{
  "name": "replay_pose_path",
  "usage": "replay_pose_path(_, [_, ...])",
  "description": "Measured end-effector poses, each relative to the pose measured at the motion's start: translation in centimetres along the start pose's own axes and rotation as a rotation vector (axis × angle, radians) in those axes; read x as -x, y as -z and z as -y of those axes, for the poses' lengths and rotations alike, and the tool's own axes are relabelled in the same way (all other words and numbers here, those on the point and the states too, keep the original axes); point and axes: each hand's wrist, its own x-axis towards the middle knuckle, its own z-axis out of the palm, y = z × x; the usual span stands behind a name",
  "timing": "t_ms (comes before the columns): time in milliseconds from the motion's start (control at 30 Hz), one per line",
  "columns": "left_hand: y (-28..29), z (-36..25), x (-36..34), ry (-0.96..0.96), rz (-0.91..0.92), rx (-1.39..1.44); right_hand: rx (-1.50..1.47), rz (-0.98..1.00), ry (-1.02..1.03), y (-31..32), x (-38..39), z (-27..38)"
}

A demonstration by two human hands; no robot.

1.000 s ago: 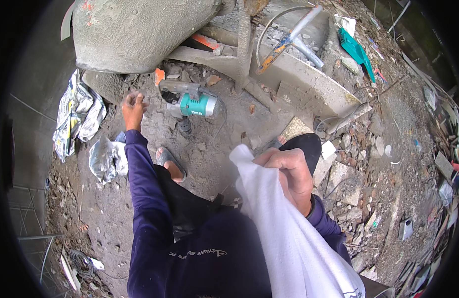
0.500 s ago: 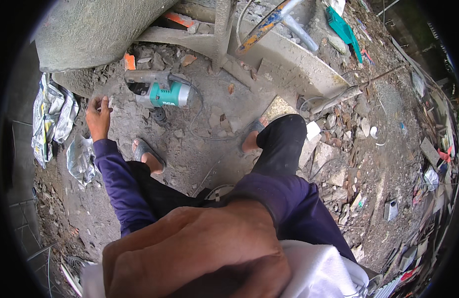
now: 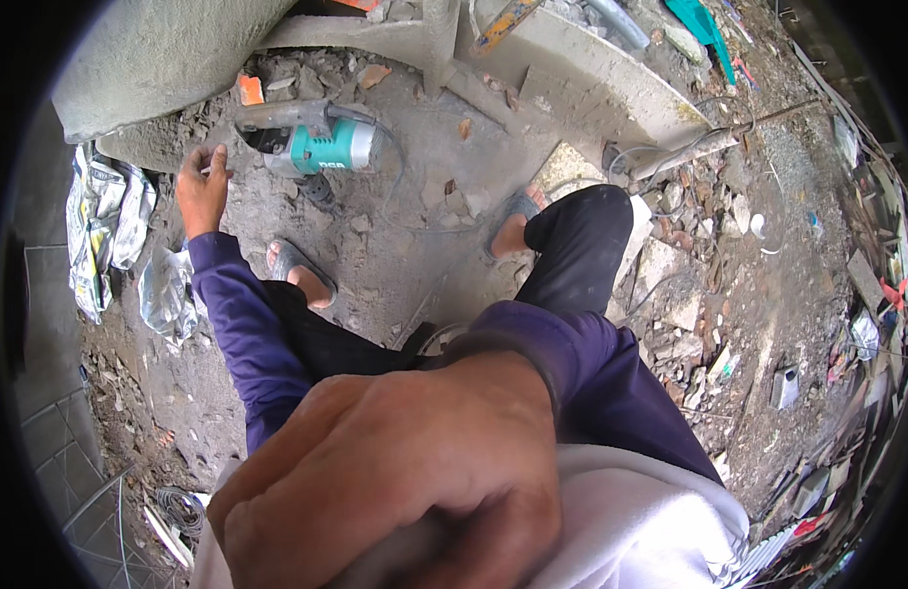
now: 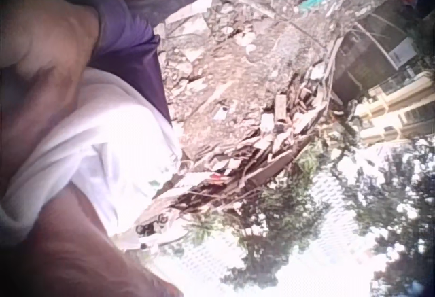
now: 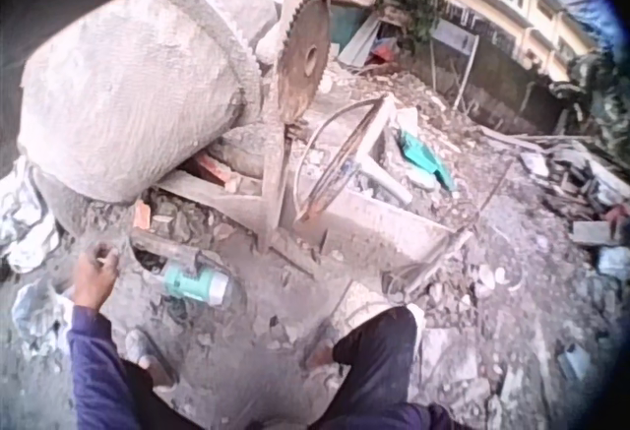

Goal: The person uses a handheld angle grinder to grind a concrete surface near a cement mixer, creating dust and debris. They reposition the grinder and adjust their stance while continuing to grind the same area.

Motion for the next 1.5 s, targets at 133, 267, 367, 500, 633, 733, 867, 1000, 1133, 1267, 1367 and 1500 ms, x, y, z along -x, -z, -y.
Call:
replay_pose_path(133, [1.0, -0.4, 0.0, -0.03, 0.009, 0.068, -0.021, -0.015, -0.001, 0.4, 0.2, -0.3])
replay_pose_path(267, [2.0, -0.2, 0.0, -0.013, 0.009, 0.01, -0.058, -0.015, -0.009, 1.0, 0.0, -0.9])
replay_pose_path(367, [2.2, 0.9, 0.7, 0.001, -0.008, -0.057, -0.084, 0.022, -0.023, 1.4, -0.6, -1.6])
replay_pose_path(500, [2.7, 1.0, 2.6, 0.039, -0.035, 0.004, -0.121, 0.086, -0.054, 3.2, -2.0, -2.9])
replay_pose_path(633, [2.7, -3.4, 3.2, 0.014, -0.003, 0.002, 0.507, 0.021, -0.097, 3.3, -3.5, -2.0])
replay_pose_path(733, [3.1, -4.6, 3.4, 0.04, 0.045, 0.113, 0.634, 0.13, -0.293, 5.9, -4.5, -2.1])
replay_pose_path(867, [5.0, -3.4, 4.2, 0.066, 0.023, 0.001, 0.901, 0.634, -0.415, 11.4, -7.7, -5.2])
replay_pose_path(1000, [5.0, -6.0, 4.2, 0.236, 0.058, -0.019, 1.267, 0.207, -0.5, 25.0, -9.0, -8.3])
replay_pose_path(1133, [3.8, -7.2, 3.1, 0.189, 0.102, -0.063, 1.58, -0.579, -0.425, 48.5, -8.0, -15.2])
replay_pose_path(1267, [3.3, -6.3, 2.8, 0.253, 0.126, -0.111, 2.17, -0.618, -0.654, 66.7, -2.5, -21.5])
replay_pose_path(1367, [3.5, -5.4, 2.9, 0.347, 0.126, -0.174, 2.263, -0.549, -0.941, 70.2, -0.1, -23.9])
replay_pose_path(1500, [3.0, -5.5, 3.0, 0.38, 0.108, -0.194, 2.456, -0.321, -1.046, 72.4, 1.2, -23.9])
